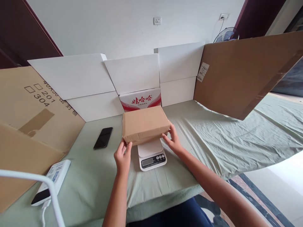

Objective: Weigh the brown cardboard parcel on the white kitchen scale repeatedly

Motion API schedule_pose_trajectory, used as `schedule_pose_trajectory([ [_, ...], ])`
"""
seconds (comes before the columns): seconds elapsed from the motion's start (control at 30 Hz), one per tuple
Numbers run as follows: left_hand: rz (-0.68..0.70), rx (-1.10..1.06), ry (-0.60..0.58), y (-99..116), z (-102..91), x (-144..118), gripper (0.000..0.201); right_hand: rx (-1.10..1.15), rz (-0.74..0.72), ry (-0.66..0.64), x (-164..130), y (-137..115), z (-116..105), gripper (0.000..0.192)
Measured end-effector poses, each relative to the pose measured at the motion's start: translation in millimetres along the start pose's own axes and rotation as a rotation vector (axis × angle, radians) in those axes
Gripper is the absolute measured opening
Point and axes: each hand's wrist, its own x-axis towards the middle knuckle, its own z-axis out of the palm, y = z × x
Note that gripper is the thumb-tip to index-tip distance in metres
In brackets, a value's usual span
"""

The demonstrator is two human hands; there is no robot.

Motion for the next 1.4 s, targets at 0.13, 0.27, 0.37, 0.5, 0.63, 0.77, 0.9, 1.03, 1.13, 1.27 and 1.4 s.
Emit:
schedule_pose_trajectory([
  [0.13, -0.052, 0.009, -0.014, -2, -9.5, -34, 0.055, -0.007, 0.029, -0.014, -29, -7, -12, 0.067],
  [0.27, -0.065, 0.019, -0.018, -2, -12.8, -48, 0.053, -0.018, 0.055, -0.031, -41, -9, -17, 0.068],
  [0.37, -0.077, 0.010, -0.026, 0, -12.9, -49, 0.055, -0.012, 0.068, -0.031, -42, -10, -17, 0.067],
  [0.5, -0.093, 0.011, -0.042, 2, -13.3, -49, 0.056, -0.013, 0.080, -0.046, -41, -9, -16, 0.068],
  [0.63, -0.102, 0.002, -0.039, 0, -13.7, -49, 0.055, -0.023, 0.079, -0.045, -40, -9, -16, 0.069],
  [0.77, -0.119, -0.002, -0.046, 0, -12.7, -50, 0.056, -0.018, 0.084, -0.056, -41, -10, -15, 0.067],
  [0.9, -0.085, -0.049, 0.002, 10, -14.5, -50, 0.057, 0.003, 0.087, 0.016, -40, -10, -18, 0.071],
  [1.03, -0.053, -0.150, 0.176, 18, -20.2, -47, 0.053, 0.053, 0.167, 0.246, -35, -13, -26, 0.068],
  [1.13, -0.084, -0.171, 0.198, 18, -22.9, -44, 0.052, 0.091, 0.225, 0.317, -31, -16, -30, 0.062],
  [1.27, -0.117, -0.144, 0.147, 15, -22.3, -43, 0.052, 0.101, 0.240, 0.261, -31, -16, -30, 0.055],
  [1.4, -0.169, -0.172, 0.086, 15, -17.8, -44, 0.055, 0.168, 0.239, 0.058, -33, -15, -28, 0.055],
])
